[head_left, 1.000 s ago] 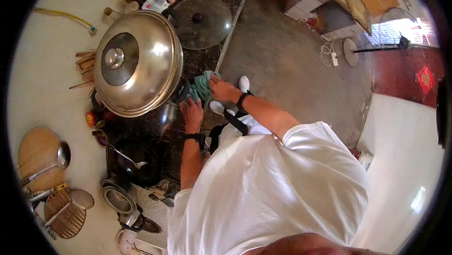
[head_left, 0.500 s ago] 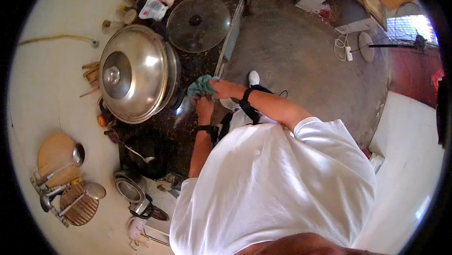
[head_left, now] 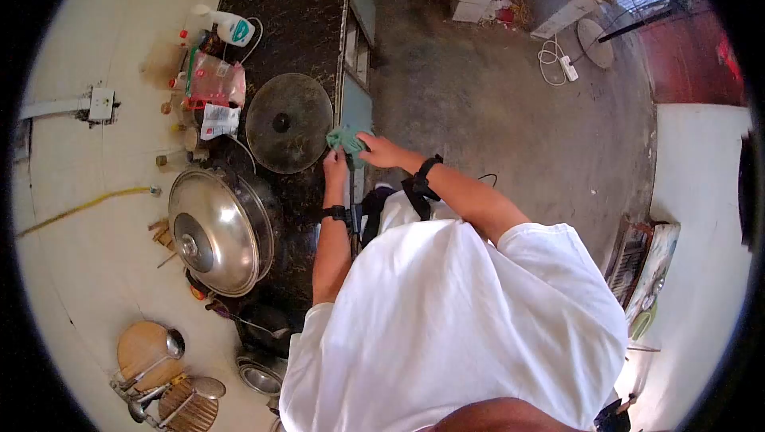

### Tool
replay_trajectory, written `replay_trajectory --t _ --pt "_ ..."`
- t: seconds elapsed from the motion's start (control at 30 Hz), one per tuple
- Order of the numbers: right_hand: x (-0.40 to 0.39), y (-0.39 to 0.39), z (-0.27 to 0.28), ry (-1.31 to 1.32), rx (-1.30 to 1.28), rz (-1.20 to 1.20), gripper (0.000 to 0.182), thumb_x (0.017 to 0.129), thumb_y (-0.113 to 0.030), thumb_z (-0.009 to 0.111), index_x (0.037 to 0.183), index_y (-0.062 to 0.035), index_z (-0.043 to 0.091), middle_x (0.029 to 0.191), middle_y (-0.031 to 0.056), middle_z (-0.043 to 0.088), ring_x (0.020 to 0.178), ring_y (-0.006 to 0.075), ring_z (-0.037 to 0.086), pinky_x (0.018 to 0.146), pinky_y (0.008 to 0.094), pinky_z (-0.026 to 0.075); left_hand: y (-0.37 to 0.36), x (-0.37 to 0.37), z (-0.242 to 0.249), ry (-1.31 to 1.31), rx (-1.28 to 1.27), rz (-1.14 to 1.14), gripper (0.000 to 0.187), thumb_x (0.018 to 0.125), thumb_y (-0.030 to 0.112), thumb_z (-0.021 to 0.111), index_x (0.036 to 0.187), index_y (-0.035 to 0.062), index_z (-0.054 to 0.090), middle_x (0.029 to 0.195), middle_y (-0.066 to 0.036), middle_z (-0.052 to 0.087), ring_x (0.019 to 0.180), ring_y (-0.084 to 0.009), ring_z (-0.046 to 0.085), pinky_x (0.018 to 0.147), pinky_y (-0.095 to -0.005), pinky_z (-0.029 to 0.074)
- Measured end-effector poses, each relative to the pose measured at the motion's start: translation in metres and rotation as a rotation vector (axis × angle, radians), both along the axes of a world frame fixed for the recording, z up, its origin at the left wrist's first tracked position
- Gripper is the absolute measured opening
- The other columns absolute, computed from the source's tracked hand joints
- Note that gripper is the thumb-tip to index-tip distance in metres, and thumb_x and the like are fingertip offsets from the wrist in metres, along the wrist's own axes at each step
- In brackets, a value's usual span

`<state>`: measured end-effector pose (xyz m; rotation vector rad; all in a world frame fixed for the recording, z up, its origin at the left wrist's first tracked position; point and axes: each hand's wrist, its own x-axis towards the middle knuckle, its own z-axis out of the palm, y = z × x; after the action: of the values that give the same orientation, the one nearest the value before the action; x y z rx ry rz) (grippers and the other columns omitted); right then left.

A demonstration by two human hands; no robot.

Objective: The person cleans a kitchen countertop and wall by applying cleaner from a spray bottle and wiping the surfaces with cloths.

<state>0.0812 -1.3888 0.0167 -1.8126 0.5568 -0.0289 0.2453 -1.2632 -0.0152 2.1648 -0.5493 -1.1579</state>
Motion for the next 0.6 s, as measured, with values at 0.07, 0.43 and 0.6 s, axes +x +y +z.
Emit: replay_trajectory --t 0.07,0.43,0.6 --pt "0.01 -0.012 -0.003 -0.135 -0.221 -0.04 0.051 0.085 -0.022 0.063 0.131 -0.0067 0.049 0.105 0.026 0.055 0.1 0.0397 0.054 0.085 0.0462 0.044 -0.029 -0.014 0.035 0.17 -0.225 0.172 0.042 0.1 0.037 0.048 0.121 0.0003 0.052 0.115 -0.012 0.057 0.096 -0.0258 0.057 0.084 -0.0373 0.046" --pt "0.068 -0.095 0.02 0.06 -0.24 -0.303 0.071 0.079 -0.031 0.071 0.139 -0.0076 0.042 0.132 0.0278 0.035 0.118 0.0479 0.039 0.096 0.0544 0.039 -0.134 0.013 0.069 0.609 -0.382 0.315 0.078 0.092 0.065 0.042 0.142 0.0055 0.033 0.135 -0.007 0.044 0.121 -0.0236 0.043 0.101 -0.0387 0.034" --pt "0.125 -0.159 0.022 0.126 -0.169 -0.328 0.078 0.079 -0.029 0.072 0.143 -0.0058 0.035 0.133 0.0297 0.038 0.116 0.0472 0.043 0.097 0.0512 0.04 -0.165 0.052 0.087 0.653 -0.462 0.229 0.089 0.091 0.073 0.023 0.151 0.0068 0.021 0.149 -0.014 0.03 0.138 -0.0329 0.028 0.113 -0.0468 0.022"
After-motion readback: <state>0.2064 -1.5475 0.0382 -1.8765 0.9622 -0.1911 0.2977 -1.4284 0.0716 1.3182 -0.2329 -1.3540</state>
